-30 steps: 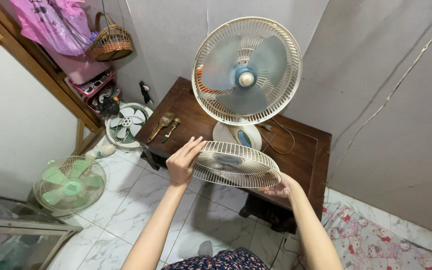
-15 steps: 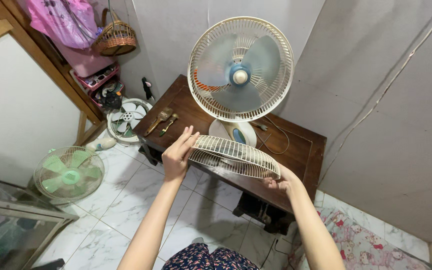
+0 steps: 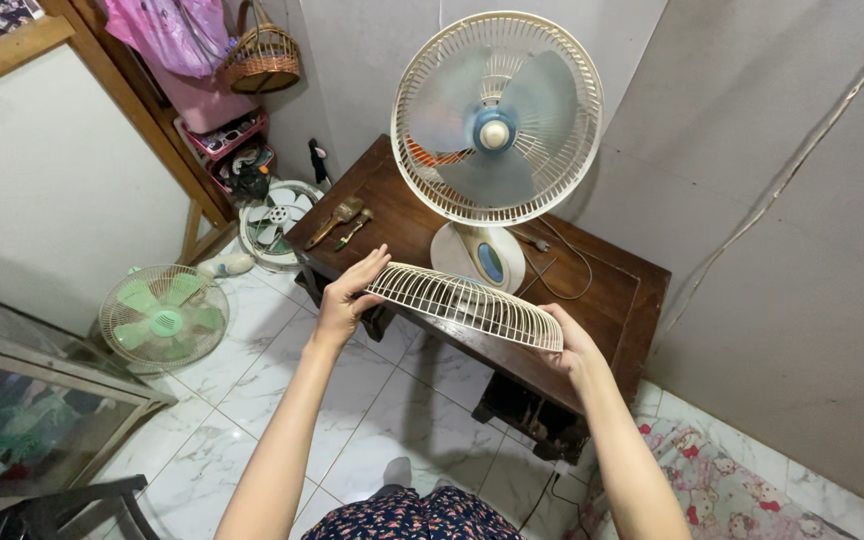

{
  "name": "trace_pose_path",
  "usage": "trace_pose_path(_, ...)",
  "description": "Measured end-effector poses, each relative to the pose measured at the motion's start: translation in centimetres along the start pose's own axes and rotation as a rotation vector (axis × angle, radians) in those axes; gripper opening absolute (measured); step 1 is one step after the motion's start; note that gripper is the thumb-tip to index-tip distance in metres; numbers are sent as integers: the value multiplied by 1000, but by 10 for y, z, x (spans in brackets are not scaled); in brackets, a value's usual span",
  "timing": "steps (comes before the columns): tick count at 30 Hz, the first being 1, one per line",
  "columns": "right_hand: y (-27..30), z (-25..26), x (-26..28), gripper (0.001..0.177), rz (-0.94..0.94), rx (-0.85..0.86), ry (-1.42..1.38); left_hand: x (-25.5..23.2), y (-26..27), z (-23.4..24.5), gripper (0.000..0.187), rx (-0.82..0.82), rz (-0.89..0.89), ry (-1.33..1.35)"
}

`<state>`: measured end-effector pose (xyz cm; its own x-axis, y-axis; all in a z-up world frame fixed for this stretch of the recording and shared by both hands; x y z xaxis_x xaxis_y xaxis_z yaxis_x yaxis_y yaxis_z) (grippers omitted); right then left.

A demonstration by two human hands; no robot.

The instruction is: The person reassembles a white electric fan by attaching the front grille to the fan head and securing it. They then move a green fan onto the table and begin to loosen its grille with a screwdriver.

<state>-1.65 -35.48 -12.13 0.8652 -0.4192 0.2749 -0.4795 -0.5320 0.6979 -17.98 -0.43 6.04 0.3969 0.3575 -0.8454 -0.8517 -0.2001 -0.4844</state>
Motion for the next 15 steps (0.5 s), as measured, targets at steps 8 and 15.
trace_pose_path(8, 14, -13, 6, 24, 142, 55, 241, -12, 10, -10, 87, -59, -28, -156)
trace_pose_path(15, 48, -33, 12, 31, 282, -62, 416, 18, 23, -10, 62, -208, 23, 85)
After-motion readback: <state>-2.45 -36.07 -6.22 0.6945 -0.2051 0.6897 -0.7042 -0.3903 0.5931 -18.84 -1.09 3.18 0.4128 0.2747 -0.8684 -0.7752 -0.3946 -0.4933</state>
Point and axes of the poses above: each hand's wrist, its own y-axis away from the middle knuckle, its own z-axis out of the back of the hand, x = y × z, the point moved 7 cm from there along -y, towards the middle knuckle, and after that the axes turned 1 degree about -x, right-handed, at the moved point
